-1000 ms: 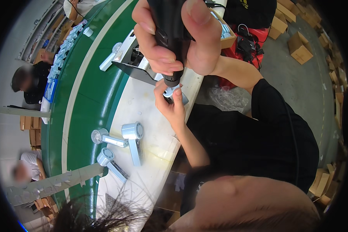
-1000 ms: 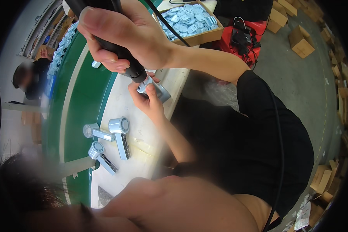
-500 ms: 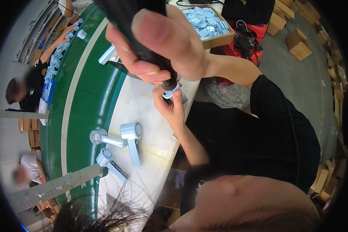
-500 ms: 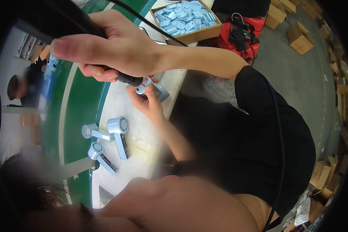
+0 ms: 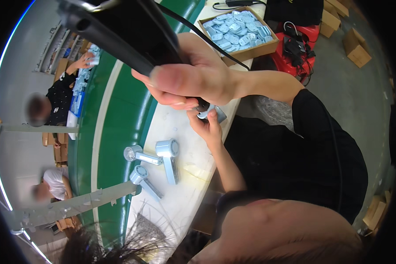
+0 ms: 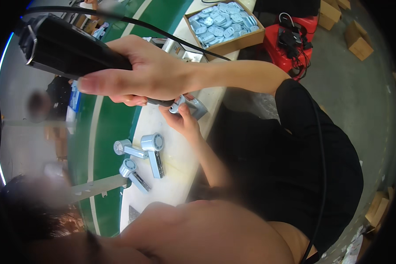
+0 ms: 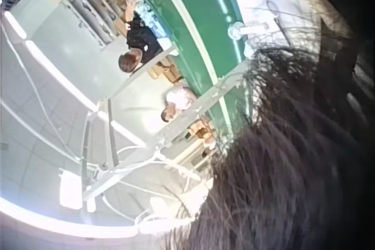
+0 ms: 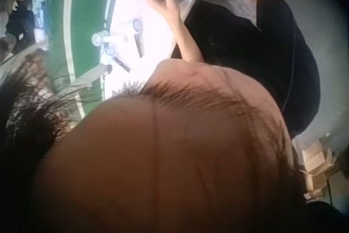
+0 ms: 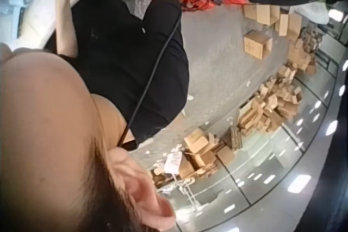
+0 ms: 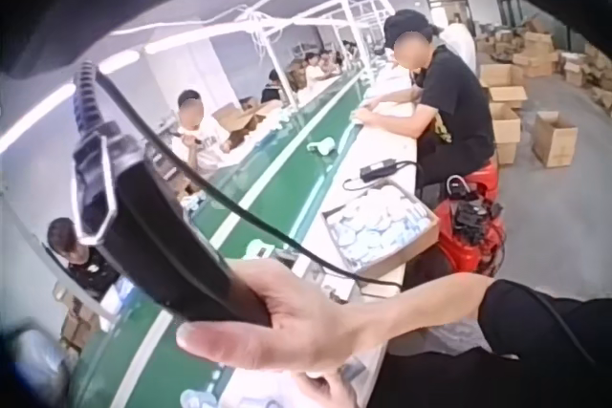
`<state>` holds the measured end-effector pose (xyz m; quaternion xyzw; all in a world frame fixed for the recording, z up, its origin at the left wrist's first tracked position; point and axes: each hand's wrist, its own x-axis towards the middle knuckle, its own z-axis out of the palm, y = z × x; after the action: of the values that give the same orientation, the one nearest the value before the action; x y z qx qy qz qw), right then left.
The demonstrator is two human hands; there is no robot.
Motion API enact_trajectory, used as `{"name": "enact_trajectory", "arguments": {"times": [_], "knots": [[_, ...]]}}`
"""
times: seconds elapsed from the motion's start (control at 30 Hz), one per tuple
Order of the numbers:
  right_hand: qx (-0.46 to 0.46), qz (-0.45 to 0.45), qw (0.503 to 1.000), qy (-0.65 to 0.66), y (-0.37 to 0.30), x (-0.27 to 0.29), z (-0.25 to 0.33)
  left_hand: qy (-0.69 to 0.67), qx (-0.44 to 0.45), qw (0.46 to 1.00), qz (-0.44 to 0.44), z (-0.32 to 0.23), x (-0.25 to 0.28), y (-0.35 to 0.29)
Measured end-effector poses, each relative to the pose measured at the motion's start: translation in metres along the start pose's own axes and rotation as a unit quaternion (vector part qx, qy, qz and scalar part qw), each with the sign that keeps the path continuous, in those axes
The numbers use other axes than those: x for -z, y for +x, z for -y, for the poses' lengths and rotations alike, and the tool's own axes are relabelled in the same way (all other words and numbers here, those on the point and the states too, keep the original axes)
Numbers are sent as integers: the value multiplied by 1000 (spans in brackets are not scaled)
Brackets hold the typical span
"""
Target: Use an electric screwdriver to fasten screws into plastic electronic components on an assembly line.
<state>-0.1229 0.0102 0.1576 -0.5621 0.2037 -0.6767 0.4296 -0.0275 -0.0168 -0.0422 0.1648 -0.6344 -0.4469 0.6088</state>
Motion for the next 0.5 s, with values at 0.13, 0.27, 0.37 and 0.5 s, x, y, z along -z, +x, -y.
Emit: {"name": "enact_trajectory", "arguments": {"times": [0.13, 0.27, 0.37, 0.5], "knots": [[124, 77, 983, 113, -9, 28, -10, 35, -53, 998, 10, -25, 3, 5], [123, -30, 988, 89, -43, 67, 10, 138, -64, 988, -13, -67, 43, 3], [62, -67, 994, 61, -58, 78, -33, 261, -94, 959, 61, -117, 75, 44], [35, -149, 977, -147, -97, 103, -88, 502, 0, 854, 138, -107, 80, 110]]}}
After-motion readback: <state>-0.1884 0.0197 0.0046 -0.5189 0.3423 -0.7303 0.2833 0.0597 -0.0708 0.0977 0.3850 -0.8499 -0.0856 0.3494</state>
